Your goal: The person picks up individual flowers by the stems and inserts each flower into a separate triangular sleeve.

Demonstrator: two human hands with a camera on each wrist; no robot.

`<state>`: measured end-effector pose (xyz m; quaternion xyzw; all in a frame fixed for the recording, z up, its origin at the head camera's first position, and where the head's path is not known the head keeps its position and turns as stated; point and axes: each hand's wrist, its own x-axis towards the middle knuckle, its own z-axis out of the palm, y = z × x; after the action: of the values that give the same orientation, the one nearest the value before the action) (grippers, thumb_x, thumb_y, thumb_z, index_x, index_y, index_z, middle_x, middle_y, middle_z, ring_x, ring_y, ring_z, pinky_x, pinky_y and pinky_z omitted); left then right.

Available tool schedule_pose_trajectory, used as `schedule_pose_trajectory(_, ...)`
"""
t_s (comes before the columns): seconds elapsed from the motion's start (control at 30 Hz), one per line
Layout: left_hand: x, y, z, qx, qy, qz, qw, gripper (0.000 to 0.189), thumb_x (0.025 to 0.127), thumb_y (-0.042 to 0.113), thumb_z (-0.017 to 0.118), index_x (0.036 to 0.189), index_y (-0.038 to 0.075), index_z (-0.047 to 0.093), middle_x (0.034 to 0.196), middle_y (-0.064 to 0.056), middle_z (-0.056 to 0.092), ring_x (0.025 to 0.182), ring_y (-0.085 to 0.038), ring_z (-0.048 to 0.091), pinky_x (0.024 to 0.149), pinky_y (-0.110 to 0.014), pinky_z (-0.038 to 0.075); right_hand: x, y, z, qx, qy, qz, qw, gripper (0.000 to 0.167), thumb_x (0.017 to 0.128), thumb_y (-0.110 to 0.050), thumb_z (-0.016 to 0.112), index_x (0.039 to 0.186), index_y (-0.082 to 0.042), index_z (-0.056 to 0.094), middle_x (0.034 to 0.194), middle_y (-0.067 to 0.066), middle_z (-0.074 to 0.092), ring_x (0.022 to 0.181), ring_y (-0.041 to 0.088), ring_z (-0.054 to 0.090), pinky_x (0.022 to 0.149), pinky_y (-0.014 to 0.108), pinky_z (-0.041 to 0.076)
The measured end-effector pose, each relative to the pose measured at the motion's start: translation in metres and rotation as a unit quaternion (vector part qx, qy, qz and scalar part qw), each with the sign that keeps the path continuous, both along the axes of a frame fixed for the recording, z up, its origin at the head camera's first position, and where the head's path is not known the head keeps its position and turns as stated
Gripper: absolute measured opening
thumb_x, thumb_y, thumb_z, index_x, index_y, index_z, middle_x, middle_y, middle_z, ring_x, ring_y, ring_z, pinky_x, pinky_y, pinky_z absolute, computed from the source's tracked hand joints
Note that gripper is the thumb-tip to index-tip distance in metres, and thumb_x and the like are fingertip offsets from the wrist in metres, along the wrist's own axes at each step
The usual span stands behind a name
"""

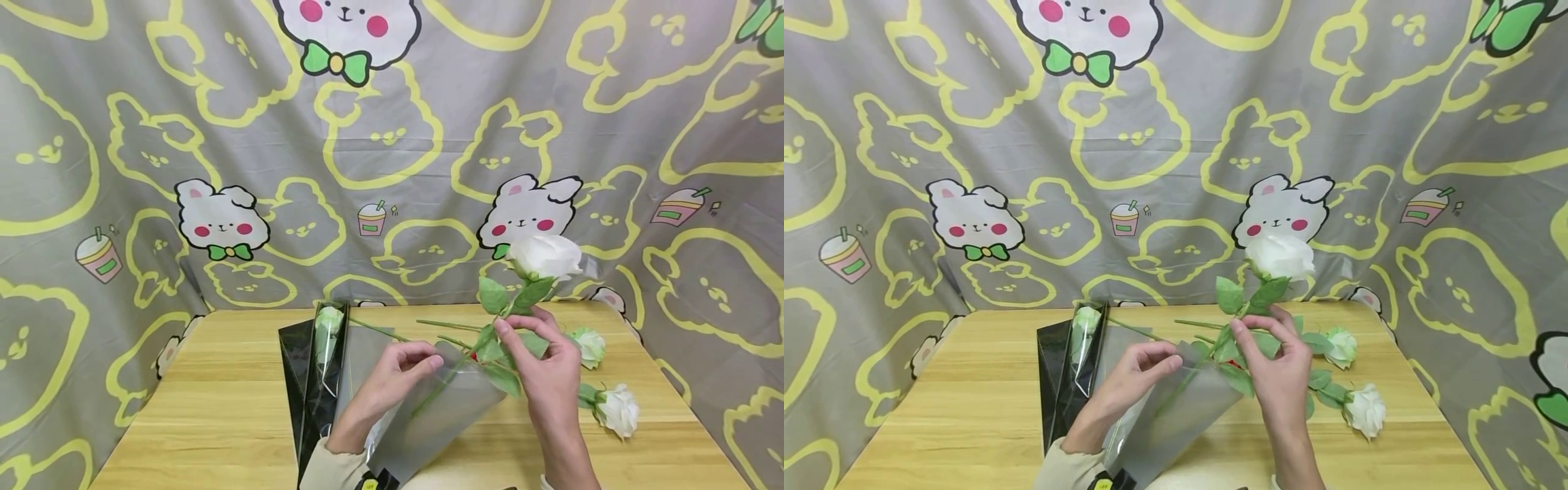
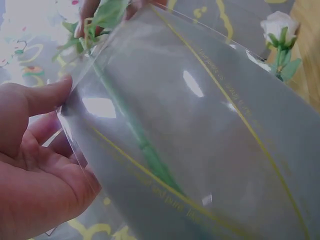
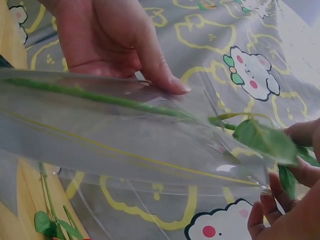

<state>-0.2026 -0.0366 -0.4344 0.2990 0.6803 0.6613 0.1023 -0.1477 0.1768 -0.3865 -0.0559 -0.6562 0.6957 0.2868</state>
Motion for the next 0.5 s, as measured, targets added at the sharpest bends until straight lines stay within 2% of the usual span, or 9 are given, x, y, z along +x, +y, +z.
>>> schedule_pose_trajectory(0.2, -0.0012, -0.0001, -0.0008, 0.001, -0.005, -0.008, 1.0, 0.02, 0.099, 0.005, 0.066, 0.109, -0.011, 0.07, 0.104, -0.022, 0.07, 0.084, -0.006, 0.062, 0.074, -0.019, 0.049, 0.001, 0.0003, 0.0016, 0.019, -0.015, 0.005, 0.9997, 0.021, 0.089, -0.008, 0.081, 0.098, 0.01, 0.074, 0.141, 0.011, 0.055, 0.137, 0.024, 0.04, 0.119, 0.046, 0.01)
schedule_pose_trajectory(0.3, -0.0013, -0.0015, -0.0006, -0.006, -0.001, -0.012, 0.9999, 0.021, 0.101, 0.005, 0.064, 0.11, -0.012, 0.07, 0.098, -0.013, 0.071, 0.083, -0.005, 0.06, 0.073, -0.019, 0.048, 0.002, 0.0017, 0.0025, 0.013, -0.014, 0.004, 0.9998, 0.022, 0.089, -0.008, 0.081, 0.098, 0.01, 0.074, 0.14, 0.011, 0.056, 0.138, 0.025, 0.039, 0.119, 0.047, 0.008)
schedule_pose_trajectory(0.4, -0.0009, -0.0032, 0.0005, -0.014, 0.01, -0.017, 0.9997, 0.022, 0.103, 0.006, 0.059, 0.105, -0.013, 0.069, 0.086, -0.001, 0.062, 0.076, -0.004, 0.052, 0.07, -0.018, 0.044, 0.0033, 0.0031, 0.0029, 0.007, -0.019, -0.002, 0.9998, 0.022, 0.089, -0.009, 0.081, 0.098, 0.01, 0.074, 0.141, 0.01, 0.055, 0.139, 0.025, 0.037, 0.12, 0.047, 0.005)
schedule_pose_trajectory(0.5, -0.0004, -0.0046, 0.0014, -0.018, 0.018, -0.018, 0.9995, 0.022, 0.104, 0.007, 0.058, 0.103, -0.012, 0.07, 0.084, -0.002, 0.06, 0.074, -0.004, 0.05, 0.069, -0.019, 0.043, 0.0044, 0.0041, 0.0031, -0.005, -0.024, -0.005, 0.9997, 0.024, 0.089, -0.01, 0.082, 0.099, 0.01, 0.074, 0.142, 0.011, 0.054, 0.139, 0.023, 0.036, 0.121, 0.046, 0.002)
